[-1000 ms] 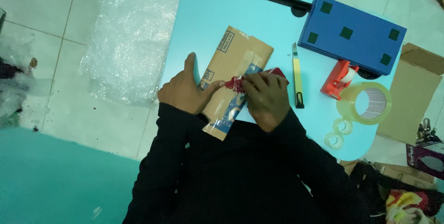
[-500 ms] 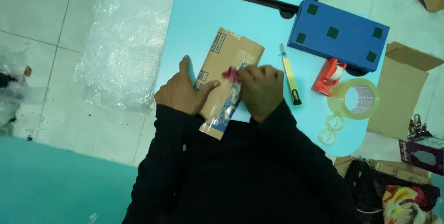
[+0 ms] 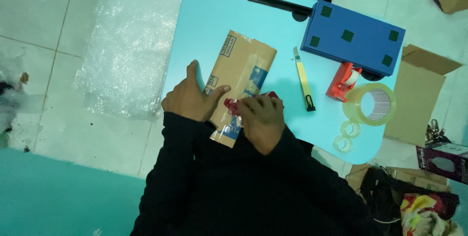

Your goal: The person is manually wrapping a piece of cardboard with tape and marking it.

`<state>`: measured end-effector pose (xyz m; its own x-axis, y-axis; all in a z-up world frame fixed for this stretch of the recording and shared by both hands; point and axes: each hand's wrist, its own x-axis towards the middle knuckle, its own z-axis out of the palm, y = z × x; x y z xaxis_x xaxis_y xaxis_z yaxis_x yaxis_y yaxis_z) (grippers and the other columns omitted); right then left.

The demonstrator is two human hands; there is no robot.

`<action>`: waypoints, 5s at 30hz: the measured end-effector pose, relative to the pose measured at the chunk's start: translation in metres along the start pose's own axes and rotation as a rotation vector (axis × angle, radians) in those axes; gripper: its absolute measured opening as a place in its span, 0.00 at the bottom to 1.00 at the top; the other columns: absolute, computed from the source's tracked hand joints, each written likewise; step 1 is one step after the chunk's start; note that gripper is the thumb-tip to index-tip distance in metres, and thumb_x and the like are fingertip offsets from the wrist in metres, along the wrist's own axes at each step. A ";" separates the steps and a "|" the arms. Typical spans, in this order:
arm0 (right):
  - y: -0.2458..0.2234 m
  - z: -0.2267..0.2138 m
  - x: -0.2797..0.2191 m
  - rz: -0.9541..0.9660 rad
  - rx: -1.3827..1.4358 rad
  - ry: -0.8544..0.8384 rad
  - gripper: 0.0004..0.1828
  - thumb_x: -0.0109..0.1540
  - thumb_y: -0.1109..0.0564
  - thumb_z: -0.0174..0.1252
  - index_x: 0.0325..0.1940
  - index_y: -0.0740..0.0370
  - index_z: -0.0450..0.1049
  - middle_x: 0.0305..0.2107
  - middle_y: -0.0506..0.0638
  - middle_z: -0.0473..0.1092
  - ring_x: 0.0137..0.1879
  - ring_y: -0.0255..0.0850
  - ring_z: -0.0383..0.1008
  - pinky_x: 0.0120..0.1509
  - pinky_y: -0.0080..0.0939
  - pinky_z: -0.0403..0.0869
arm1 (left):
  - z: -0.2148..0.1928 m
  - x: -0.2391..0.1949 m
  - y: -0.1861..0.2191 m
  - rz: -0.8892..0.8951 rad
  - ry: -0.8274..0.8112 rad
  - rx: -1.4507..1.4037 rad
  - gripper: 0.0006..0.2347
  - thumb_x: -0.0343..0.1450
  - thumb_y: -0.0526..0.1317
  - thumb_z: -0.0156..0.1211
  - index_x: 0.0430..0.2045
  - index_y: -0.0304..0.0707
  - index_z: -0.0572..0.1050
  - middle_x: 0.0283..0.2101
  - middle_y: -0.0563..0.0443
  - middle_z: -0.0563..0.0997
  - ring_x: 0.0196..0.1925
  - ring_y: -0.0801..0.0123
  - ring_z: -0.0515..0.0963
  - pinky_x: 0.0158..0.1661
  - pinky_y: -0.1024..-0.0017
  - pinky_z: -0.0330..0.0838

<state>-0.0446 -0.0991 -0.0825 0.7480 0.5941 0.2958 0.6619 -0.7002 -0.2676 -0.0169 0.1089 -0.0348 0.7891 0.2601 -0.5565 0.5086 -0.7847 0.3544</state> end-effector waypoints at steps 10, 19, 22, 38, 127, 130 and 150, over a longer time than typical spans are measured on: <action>0.041 0.017 0.039 0.104 -0.229 -0.013 0.12 0.60 0.58 0.63 0.48 0.58 0.77 0.45 0.49 0.73 0.49 0.46 0.70 0.54 0.51 0.63 | -0.003 0.006 0.002 -0.029 -0.029 -0.022 0.46 0.62 0.72 0.58 0.67 0.38 0.55 0.31 0.38 0.84 0.34 0.48 0.87 0.33 0.51 0.80; -0.006 0.002 -0.014 -0.013 0.039 -0.065 0.18 0.58 0.58 0.61 0.52 0.59 0.77 0.48 0.47 0.72 0.56 0.47 0.70 0.59 0.55 0.63 | 0.009 0.007 -0.003 0.021 0.096 -0.003 0.46 0.61 0.73 0.60 0.65 0.40 0.57 0.30 0.36 0.83 0.33 0.45 0.86 0.32 0.50 0.78; 0.008 0.001 0.001 -0.013 0.035 -0.060 0.16 0.57 0.57 0.61 0.49 0.57 0.78 0.46 0.46 0.73 0.52 0.47 0.69 0.55 0.56 0.62 | 0.008 0.005 0.001 0.013 0.081 -0.008 0.46 0.61 0.73 0.59 0.65 0.40 0.57 0.30 0.37 0.83 0.33 0.46 0.86 0.31 0.50 0.78; 0.009 0.000 -0.022 -0.013 0.192 -0.131 0.11 0.60 0.57 0.65 0.48 0.57 0.79 0.45 0.48 0.73 0.55 0.44 0.70 0.55 0.56 0.59 | 0.005 0.012 0.005 -0.026 0.049 -0.015 0.44 0.61 0.72 0.61 0.63 0.40 0.57 0.27 0.40 0.83 0.30 0.49 0.86 0.29 0.52 0.77; 0.086 0.024 0.108 0.261 0.201 -0.116 0.09 0.68 0.57 0.57 0.46 0.67 0.76 0.37 0.61 0.72 0.44 0.57 0.74 0.49 0.54 0.73 | 0.059 0.036 -0.016 0.534 0.391 0.064 0.26 0.77 0.53 0.45 0.72 0.51 0.58 0.75 0.35 0.53 0.78 0.45 0.49 0.69 0.37 0.37; 0.090 0.039 0.112 0.272 0.151 -0.051 0.09 0.68 0.57 0.56 0.46 0.67 0.74 0.38 0.61 0.71 0.44 0.58 0.73 0.48 0.54 0.73 | 0.059 0.036 -0.014 0.524 0.376 0.073 0.25 0.77 0.53 0.45 0.72 0.52 0.58 0.74 0.35 0.54 0.77 0.45 0.49 0.69 0.38 0.36; 0.084 -0.009 0.029 0.260 0.092 0.001 0.13 0.63 0.65 0.57 0.51 0.63 0.76 0.41 0.61 0.75 0.44 0.59 0.78 0.45 0.54 0.76 | 0.037 0.029 -0.044 0.584 0.148 -0.199 0.41 0.71 0.57 0.61 0.75 0.41 0.47 0.78 0.28 0.46 0.81 0.43 0.44 0.74 0.41 0.32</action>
<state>0.0323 -0.1436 -0.0879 0.8934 0.3985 0.2073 0.4492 -0.7902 -0.4169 -0.0294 0.1301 -0.0940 0.9879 -0.0932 -0.1241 0.0226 -0.7046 0.7093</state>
